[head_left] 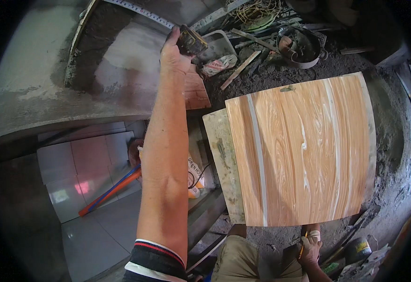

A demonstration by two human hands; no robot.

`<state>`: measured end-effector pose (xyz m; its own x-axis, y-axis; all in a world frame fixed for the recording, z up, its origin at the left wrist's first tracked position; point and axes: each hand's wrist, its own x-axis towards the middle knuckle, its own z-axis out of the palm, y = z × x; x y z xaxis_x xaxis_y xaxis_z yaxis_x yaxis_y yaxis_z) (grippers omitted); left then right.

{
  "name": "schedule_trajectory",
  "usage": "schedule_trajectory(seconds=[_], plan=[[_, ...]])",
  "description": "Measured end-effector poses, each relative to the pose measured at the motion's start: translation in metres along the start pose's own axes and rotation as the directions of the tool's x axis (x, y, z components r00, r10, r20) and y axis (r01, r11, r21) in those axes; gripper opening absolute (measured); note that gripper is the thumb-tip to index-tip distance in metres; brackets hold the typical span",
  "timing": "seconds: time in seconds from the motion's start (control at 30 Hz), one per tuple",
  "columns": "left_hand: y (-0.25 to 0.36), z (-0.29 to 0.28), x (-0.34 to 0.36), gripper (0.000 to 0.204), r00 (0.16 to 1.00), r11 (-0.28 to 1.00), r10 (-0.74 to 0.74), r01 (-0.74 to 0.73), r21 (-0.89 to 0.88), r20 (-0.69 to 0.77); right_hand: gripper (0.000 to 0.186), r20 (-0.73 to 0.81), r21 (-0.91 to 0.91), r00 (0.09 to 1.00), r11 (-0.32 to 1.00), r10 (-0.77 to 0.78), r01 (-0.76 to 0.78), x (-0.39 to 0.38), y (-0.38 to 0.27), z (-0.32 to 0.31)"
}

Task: The person measures and marks a tile with a measuring tape and a pencil, removes a strip from the tile, and cuts the tile using an angle grinder.

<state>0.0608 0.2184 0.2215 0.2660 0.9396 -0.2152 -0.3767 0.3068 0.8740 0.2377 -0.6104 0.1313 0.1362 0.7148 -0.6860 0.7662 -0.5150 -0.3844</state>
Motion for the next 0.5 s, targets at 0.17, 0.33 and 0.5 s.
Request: schedule_trajectory(seconds=[0.17, 0.33, 0.5], plan=[[-0.002, -0.01, -0.001, 0.033, 0.996, 0.999, 0.022, -0.025, 0.026, 0.089, 0.034, -0.005, 0.001, 0.999, 0.999, -0.045, 0.045, 0.0, -0.01, -0.014], [-0.042, -0.012, -0.052, 0.03, 0.998, 0.999, -0.005, 0.003, 0.038, 0.063, 0.033, 0.026, -0.088, 0.997, 0.993, -0.078, 0.08, -0.002, 0.004, 0.011], [-0.107, -0.008, -0.191, 0.034, 0.979, 0.98, -0.194, 0.191, 0.058, 0.059, 0.061, 0.011, -0.11, 1.0, 0.994, 0.012, -0.011, -0.006, 0.015, 0.024]])
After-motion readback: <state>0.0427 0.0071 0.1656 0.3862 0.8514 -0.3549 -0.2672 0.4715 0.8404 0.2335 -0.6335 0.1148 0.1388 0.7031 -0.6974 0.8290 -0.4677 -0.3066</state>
